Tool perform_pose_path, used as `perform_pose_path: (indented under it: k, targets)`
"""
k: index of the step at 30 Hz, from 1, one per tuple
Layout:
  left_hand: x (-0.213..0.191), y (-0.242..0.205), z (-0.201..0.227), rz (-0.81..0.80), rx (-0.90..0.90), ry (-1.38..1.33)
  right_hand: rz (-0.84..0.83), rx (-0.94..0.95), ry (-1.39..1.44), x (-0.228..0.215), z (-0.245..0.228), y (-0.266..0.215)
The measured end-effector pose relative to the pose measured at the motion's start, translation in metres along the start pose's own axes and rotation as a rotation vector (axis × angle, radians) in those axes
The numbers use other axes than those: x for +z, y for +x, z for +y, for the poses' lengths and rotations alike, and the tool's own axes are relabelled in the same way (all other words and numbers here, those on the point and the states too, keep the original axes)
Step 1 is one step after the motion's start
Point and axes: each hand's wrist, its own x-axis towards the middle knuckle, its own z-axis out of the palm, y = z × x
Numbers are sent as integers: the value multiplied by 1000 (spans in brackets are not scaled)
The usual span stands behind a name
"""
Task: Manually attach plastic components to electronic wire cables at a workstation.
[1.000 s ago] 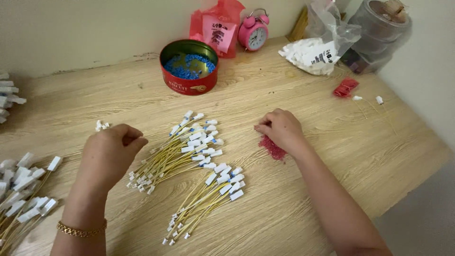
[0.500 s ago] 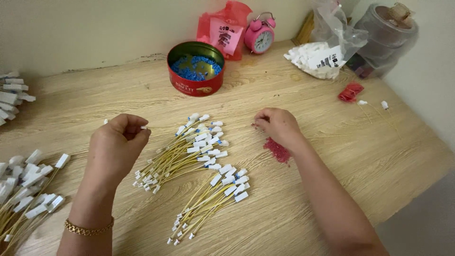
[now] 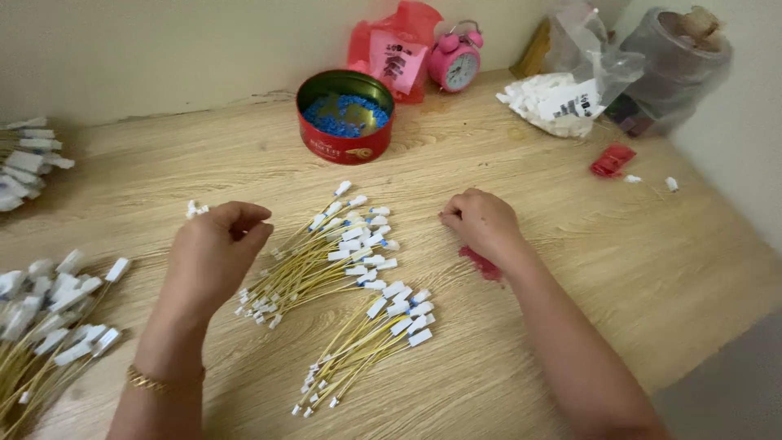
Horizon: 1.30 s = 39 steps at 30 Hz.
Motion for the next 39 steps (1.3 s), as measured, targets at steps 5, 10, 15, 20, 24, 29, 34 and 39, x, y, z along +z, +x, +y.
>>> perform_pose_path:
  k: [5,10,15,20,24,29,34,39]
  targets:
    - [4,5,-18,-98,-27,183,42,-125,-93,15,12,6]
    - [22,14,-34,-169,33,296,237,-52,209,10,1,4]
    - [21,4,-21,-124,25,325,163,-29,638,-12,-46,-2]
    - [19,7,-25,-65,20,208,-50,-223,1122,-7,-87,6]
    - [20,12,-30,5,44,80,-198,-256,1212,-1,-116,6]
    - [14,11,-20,167,135,34,-208,-302,1209,1,-138,5]
    - [15,9,-6,159,116,-270,-203,-252,1250,-5,-147,-3]
    - [22,11,-6,-16,74,-782,-151,-308,1244,-8,-150,-10]
